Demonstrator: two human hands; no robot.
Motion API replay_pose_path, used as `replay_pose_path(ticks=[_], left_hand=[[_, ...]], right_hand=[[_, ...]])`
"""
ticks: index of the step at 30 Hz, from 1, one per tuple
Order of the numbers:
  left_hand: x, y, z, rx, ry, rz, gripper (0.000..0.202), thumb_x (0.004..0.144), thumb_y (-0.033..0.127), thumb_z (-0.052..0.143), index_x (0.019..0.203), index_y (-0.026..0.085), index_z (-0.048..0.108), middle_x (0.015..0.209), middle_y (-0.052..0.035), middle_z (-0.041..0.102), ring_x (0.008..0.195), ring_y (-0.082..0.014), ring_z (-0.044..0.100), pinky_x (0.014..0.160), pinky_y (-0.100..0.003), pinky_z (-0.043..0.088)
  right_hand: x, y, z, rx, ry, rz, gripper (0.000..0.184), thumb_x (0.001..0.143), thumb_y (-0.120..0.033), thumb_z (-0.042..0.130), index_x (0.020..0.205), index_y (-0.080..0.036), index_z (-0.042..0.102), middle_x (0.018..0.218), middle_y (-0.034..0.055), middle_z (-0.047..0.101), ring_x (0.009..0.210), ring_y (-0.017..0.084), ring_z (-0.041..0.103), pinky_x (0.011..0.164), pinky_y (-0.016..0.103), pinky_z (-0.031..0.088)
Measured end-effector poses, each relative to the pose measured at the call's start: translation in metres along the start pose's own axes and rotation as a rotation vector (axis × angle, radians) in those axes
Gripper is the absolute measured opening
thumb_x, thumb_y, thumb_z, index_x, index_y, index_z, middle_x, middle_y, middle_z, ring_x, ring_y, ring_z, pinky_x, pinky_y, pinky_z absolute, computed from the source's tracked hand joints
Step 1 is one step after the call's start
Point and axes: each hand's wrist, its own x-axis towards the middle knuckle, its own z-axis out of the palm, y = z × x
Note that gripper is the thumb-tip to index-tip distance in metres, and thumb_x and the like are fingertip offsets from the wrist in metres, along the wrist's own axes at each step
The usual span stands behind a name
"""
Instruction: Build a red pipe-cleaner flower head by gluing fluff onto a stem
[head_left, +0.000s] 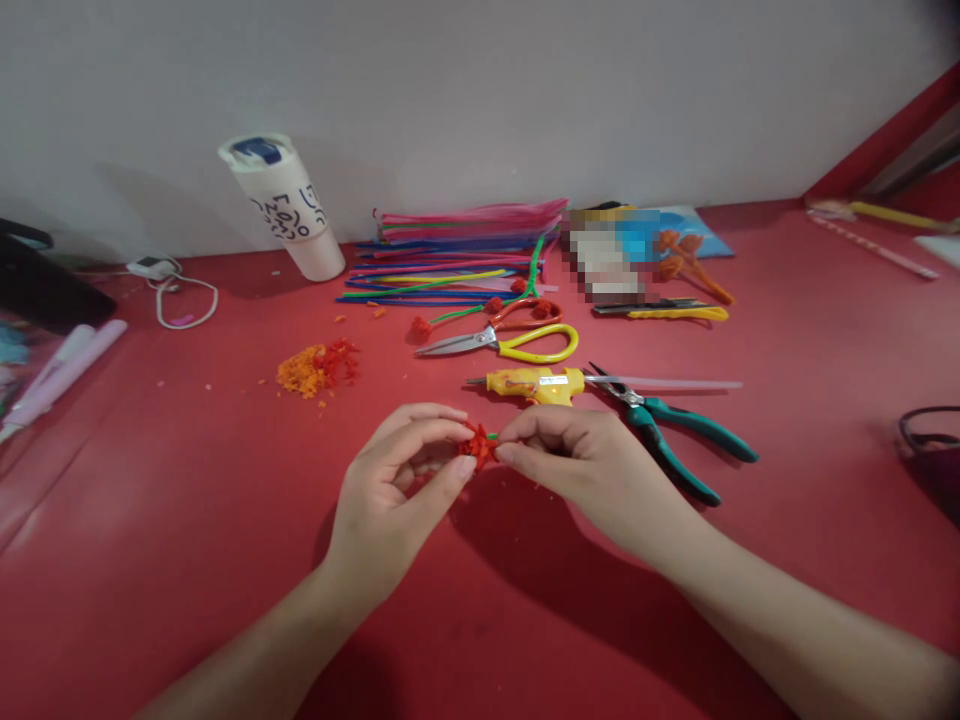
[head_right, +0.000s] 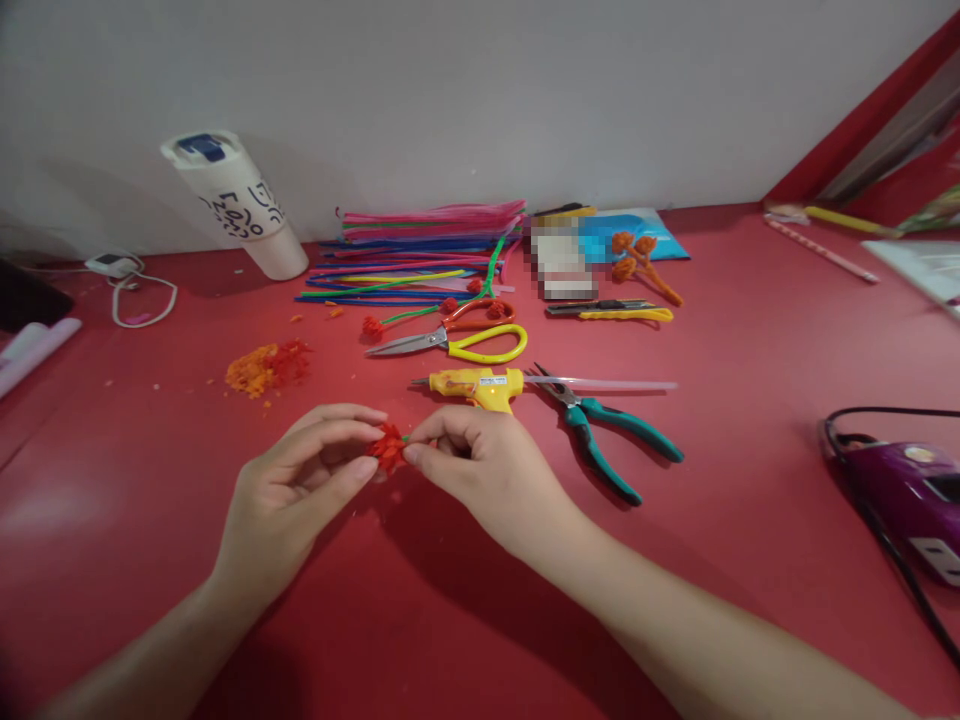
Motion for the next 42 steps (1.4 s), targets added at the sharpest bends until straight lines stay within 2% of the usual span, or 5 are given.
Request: replay_pose_path(ticks=[4,22,31,36,42], left_hand=[[0.0003,0.0002,0.0006,0.005,0.002,0.002,0.009,0.080,0.018,0.064,0.086,0.021,0.069,0.102,-0.0051,0.061,0.093,-0.0154,0.063,0.070,-0.021,0.056],[-0.0004,0.0004,-0.0001,0.002,0.008,0.012,0.009,0.079,0.018,0.064,0.086,0.022,0.070,0.102,-0.0053,0.062,0.092,-0.0170,0.064,0.071,-0.024,0.058],[0.0020,0.0022,0.0001,0.017,0.051,0.041,0.009,0.078,0.016,0.065,0.084,0.021,0.069,0.097,-0.0046,0.064,0.093,-0.0161,0.064,0.070,-0.021,0.057],[0.0012,0.0025,0.0007,-0.005,0.031,-0.002,0.008,0.079,0.019,0.064,0.085,0.020,0.070,0.101,-0.0070,0.062,0.092,-0.0192,0.064,0.067,-0.026,0.058],[0.0001,0.0017,0.0010,0.004,0.022,0.003,0.009,0.080,0.018,0.064,0.086,0.022,0.070,0.101,-0.0055,0.061,0.090,-0.0166,0.064,0.067,-0.022,0.057]], right_hand=[[0.0000,0.0005,0.0001,0.007,0.000,0.001,0.013,0.077,-0.027,0.057,0.069,-0.018,0.062,0.056,-0.0053,0.048,0.050,0.008,0.035,0.047,0.023,0.028],[0.0016,-0.0014,0.0004,-0.004,0.001,0.006,0.014,0.077,-0.027,0.056,0.068,-0.019,0.062,0.057,-0.0035,0.051,0.051,0.008,0.038,0.048,0.023,0.030],[0.0002,-0.0001,-0.0008,-0.011,0.017,0.056,0.016,0.074,-0.034,0.058,0.074,-0.019,0.064,0.052,-0.0062,0.036,0.048,0.009,0.030,0.045,0.024,0.023],[0.0001,0.0004,0.0007,0.011,0.001,0.037,0.016,0.076,-0.032,0.056,0.073,-0.019,0.063,0.060,-0.0027,0.051,0.052,0.009,0.037,0.048,0.023,0.028],[-0.0012,-0.0001,0.0019,0.018,0.002,0.019,0.015,0.077,-0.030,0.055,0.071,-0.018,0.063,0.061,-0.0020,0.054,0.055,0.010,0.042,0.051,0.023,0.032]])
